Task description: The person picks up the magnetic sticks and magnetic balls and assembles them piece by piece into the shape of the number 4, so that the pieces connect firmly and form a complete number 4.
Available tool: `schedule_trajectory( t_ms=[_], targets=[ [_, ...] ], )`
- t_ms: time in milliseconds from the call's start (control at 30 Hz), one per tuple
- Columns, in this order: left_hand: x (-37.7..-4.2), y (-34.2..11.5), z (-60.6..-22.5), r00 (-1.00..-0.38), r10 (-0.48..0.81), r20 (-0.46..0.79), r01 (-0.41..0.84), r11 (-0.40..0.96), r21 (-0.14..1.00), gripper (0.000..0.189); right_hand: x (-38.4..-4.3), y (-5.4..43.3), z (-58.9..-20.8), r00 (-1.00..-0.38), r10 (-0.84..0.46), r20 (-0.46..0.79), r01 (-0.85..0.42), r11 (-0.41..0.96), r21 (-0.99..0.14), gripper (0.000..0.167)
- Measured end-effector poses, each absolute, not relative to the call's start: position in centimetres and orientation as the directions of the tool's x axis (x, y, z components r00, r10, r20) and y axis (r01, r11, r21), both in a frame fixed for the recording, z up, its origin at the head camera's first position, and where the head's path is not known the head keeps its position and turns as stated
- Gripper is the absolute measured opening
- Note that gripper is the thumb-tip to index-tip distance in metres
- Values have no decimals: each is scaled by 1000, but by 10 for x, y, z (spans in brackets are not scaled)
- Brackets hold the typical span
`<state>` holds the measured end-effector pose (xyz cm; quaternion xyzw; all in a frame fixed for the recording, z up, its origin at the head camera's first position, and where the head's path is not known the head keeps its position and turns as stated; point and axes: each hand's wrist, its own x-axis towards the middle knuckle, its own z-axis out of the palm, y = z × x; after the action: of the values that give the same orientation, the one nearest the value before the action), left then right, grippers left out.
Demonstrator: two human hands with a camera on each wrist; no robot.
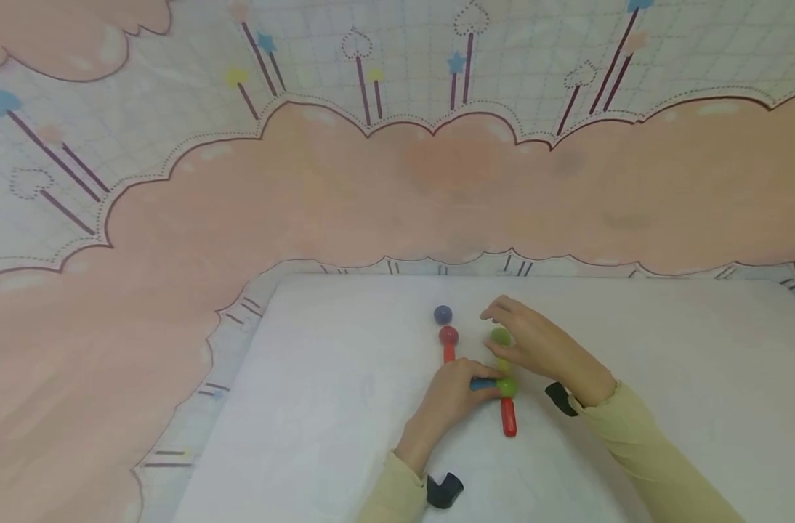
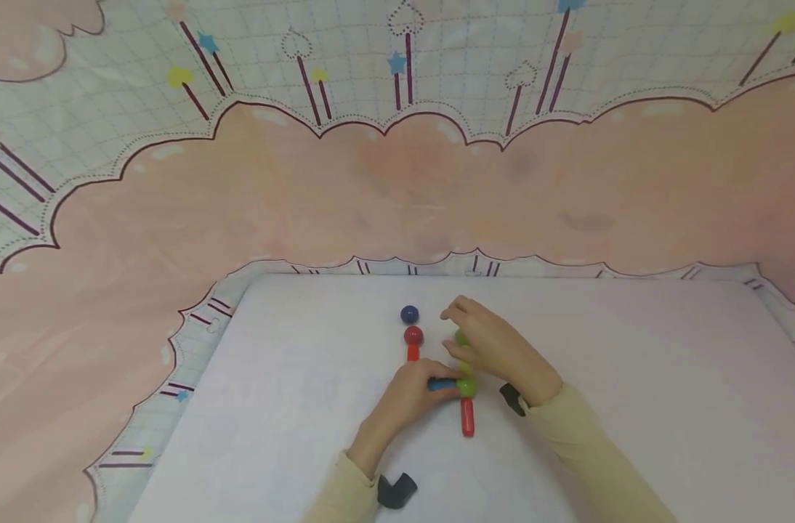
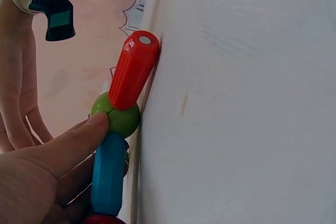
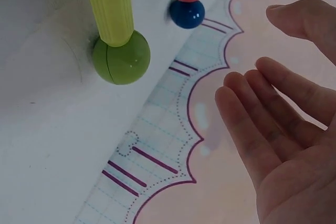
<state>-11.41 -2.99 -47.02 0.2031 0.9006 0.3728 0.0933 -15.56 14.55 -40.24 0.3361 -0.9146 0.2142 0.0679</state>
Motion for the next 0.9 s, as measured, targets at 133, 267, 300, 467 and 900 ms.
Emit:
schedule_trajectory(
  t_ms=[133,267,300,467,900],
  targets=[
    [-114,-31,-468,-905,425,-20,284,639,715,28,-164,141,-402,-749,-605,271,-662,668,-340,34],
    [-115,-32,-467,-904,427,-17,291,643,708,28,-171,138,-401,-757,-605,247,-651,667,-362,34],
    [-115,-32,-467,-904,428,-16,292,644,707,28,-172,137,-401,-760,-604,239,-647,666,-371,35],
    [-114,-32,-466,-905,424,-23,280,639,717,28,-177,132,-397,-778,-599,190,-618,673,-406,35],
    [-113,-31,-468,-904,427,-21,290,648,704,29,-192,123,-402,-795,-604,64,-561,690,-458,37]
  ],
)
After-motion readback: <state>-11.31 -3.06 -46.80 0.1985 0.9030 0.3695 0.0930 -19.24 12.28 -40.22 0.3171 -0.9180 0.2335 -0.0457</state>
